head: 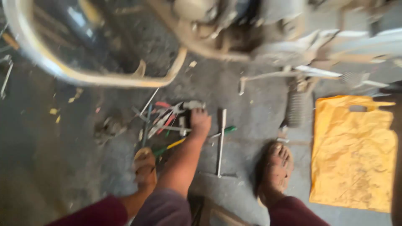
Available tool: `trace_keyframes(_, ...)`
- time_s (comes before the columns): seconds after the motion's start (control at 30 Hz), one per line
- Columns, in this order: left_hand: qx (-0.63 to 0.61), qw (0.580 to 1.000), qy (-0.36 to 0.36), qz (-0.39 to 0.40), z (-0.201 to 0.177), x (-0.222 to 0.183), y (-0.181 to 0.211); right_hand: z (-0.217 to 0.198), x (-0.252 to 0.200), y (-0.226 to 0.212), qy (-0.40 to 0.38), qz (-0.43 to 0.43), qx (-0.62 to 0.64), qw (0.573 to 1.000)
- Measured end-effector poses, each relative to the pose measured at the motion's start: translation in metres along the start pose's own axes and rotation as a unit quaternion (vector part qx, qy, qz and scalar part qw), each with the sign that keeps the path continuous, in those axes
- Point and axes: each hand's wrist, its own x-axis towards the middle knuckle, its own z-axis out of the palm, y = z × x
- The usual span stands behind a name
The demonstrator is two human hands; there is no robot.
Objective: Repairing the engine and side cover of a motorcycle using various tools.
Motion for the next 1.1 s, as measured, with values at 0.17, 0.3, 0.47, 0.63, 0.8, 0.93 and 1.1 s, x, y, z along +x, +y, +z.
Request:
trace_keyframes(0.17,-0.384,0.908,0.004,0.166,-0.081,-0.009,-0.011,0.003,-0.044,-0.047,0.084,-0.004,-0.042,0.996)
trace_keyframes(0.3,-0.662,0.748,0.003,0.039,-0.174,0.006,0.045,0.021,-0.061,-0.080,0.088,-0.013,-0.057,0.994)
trace_keyframes(0.47,-0.892,0.443,0.010,0.093,-0.201,0.084,0.102,0.024,-0.061,-0.085,0.094,0.012,-0.072,0.993)
trace_keyframes(0.63,-0.935,0.343,0.042,0.082,-0.206,0.110,0.113,0.028,-0.060,-0.093,0.093,0.016,-0.068,0.993)
trace_keyframes(0.8,-0.948,0.292,0.080,0.097,-0.189,0.115,0.124,0.030,-0.062,-0.098,0.102,0.027,-0.094,0.990)
trace_keyframes(0.93,-0.904,0.395,0.125,0.101,-0.207,0.102,0.127,0.029,-0.060,-0.101,0.109,0.047,-0.097,0.988)
trace_keyframes(1.1,-0.844,0.472,0.232,0.103,-0.236,0.080,0.135,0.024,-0.054,-0.093,0.099,0.043,-0.088,0.990)
